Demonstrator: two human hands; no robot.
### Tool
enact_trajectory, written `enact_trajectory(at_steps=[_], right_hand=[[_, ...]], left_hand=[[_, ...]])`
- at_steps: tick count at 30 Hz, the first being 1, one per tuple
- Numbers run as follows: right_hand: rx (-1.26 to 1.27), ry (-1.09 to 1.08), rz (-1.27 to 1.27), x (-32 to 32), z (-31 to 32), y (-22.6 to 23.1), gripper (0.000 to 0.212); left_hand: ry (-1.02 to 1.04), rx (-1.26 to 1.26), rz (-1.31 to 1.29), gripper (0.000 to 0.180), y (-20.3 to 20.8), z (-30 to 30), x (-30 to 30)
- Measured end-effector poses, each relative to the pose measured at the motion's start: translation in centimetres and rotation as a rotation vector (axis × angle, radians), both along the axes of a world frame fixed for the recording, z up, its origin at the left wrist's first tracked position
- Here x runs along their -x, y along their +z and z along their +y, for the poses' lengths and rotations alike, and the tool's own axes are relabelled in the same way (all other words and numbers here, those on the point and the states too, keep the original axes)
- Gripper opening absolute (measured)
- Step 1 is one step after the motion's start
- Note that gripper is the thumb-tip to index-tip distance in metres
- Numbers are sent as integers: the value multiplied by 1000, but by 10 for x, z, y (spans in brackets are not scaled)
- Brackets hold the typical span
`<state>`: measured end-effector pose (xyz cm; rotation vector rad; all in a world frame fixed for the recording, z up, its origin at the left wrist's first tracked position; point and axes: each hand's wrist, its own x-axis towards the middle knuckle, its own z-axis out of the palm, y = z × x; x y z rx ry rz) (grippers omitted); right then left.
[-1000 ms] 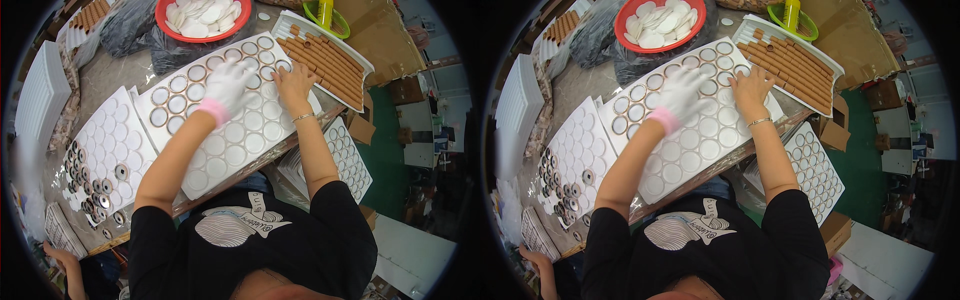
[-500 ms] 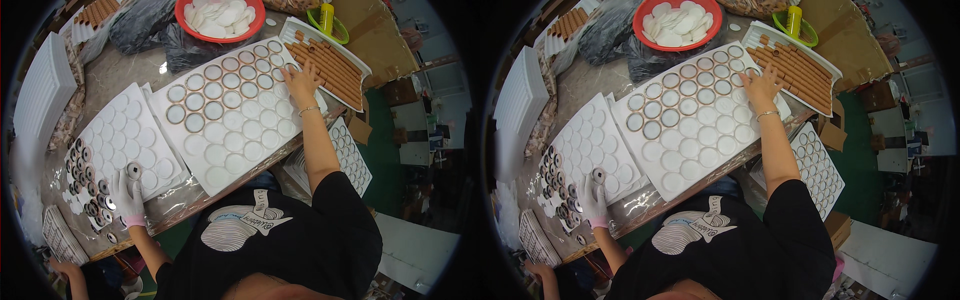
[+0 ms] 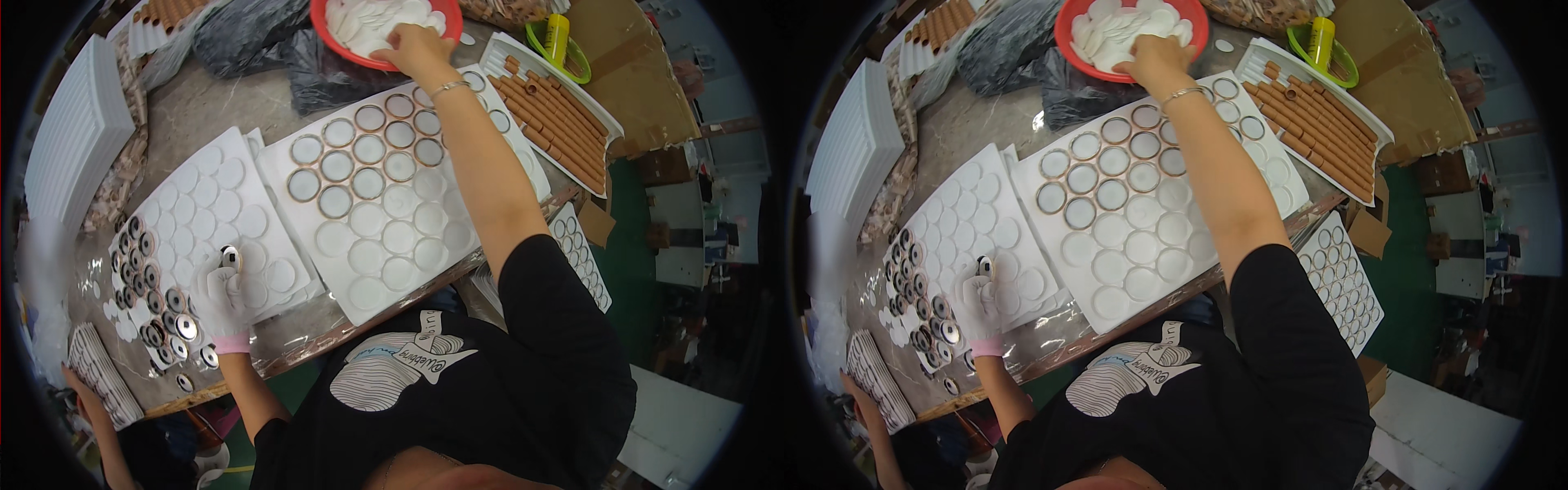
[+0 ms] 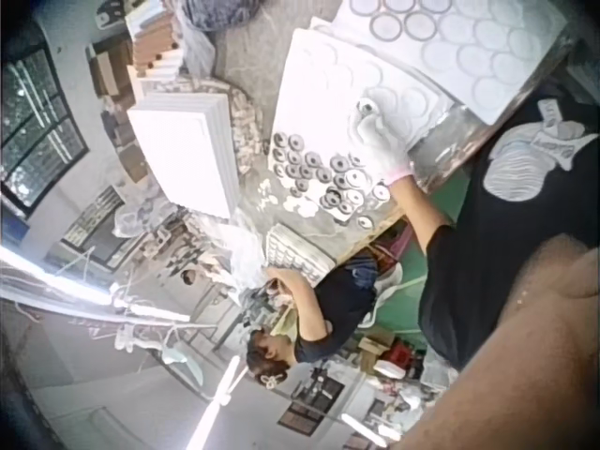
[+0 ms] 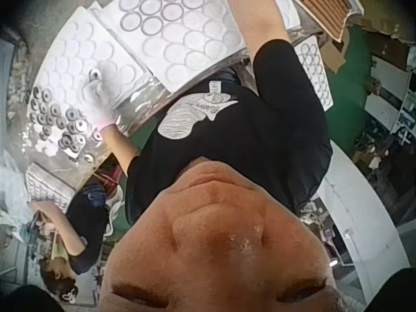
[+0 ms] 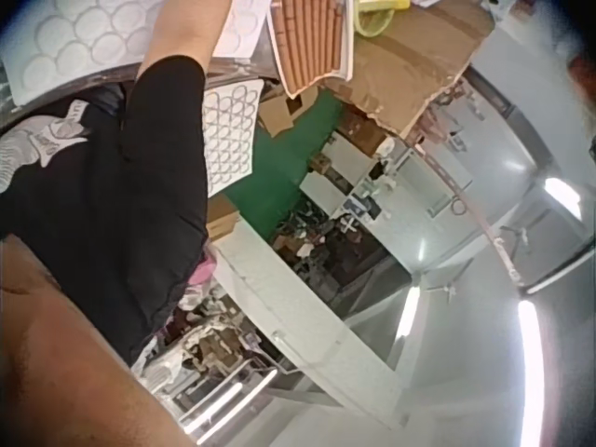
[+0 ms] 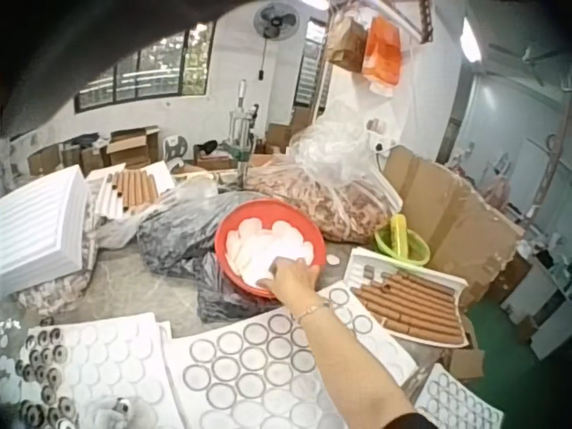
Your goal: Manually assemble and place small circular product components into a plastic tray.
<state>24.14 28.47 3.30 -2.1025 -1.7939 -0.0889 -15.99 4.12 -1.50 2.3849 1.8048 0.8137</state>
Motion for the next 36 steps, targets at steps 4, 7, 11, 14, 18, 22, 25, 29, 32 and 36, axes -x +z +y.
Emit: enact_trajectory(at_steps=[4,7,11,14,18,22,25,29,32,36], right_hand=[[-53,38,105,1,5,-4,21],[-93,78,130,-25,-9,-1,15],[-591,62,141,-87,-34,0,17],[-352,-22,453,-152,-104,23,23],[-282,-147,387,-206,-174,-3,23],[-151,-222,567,-217,-196,-42,20],[-41,-200,471,-200,-195,-51,20],[130,-208,301,-167,-190,-49,18],[14,-205,121,-156,-198,-54,17],[-86,-59,-204,-138,-203,-66,18]], left_hand=[[-279,-7,-212,15,26,31,-80],[-657,-52,-198,20,40,67,-177],[-965,-178,-251,18,22,113,-302],[-947,-311,-74,9,2,130,-373],[-945,-137,215,5,-15,135,-416],[-1006,107,2,16,-20,133,-413],[-1073,284,-240,28,-8,132,-389],[-860,13,-352,28,11,127,-312],[-467,34,-212,37,18,142,-197],[224,-134,307,54,-9,139,28]])
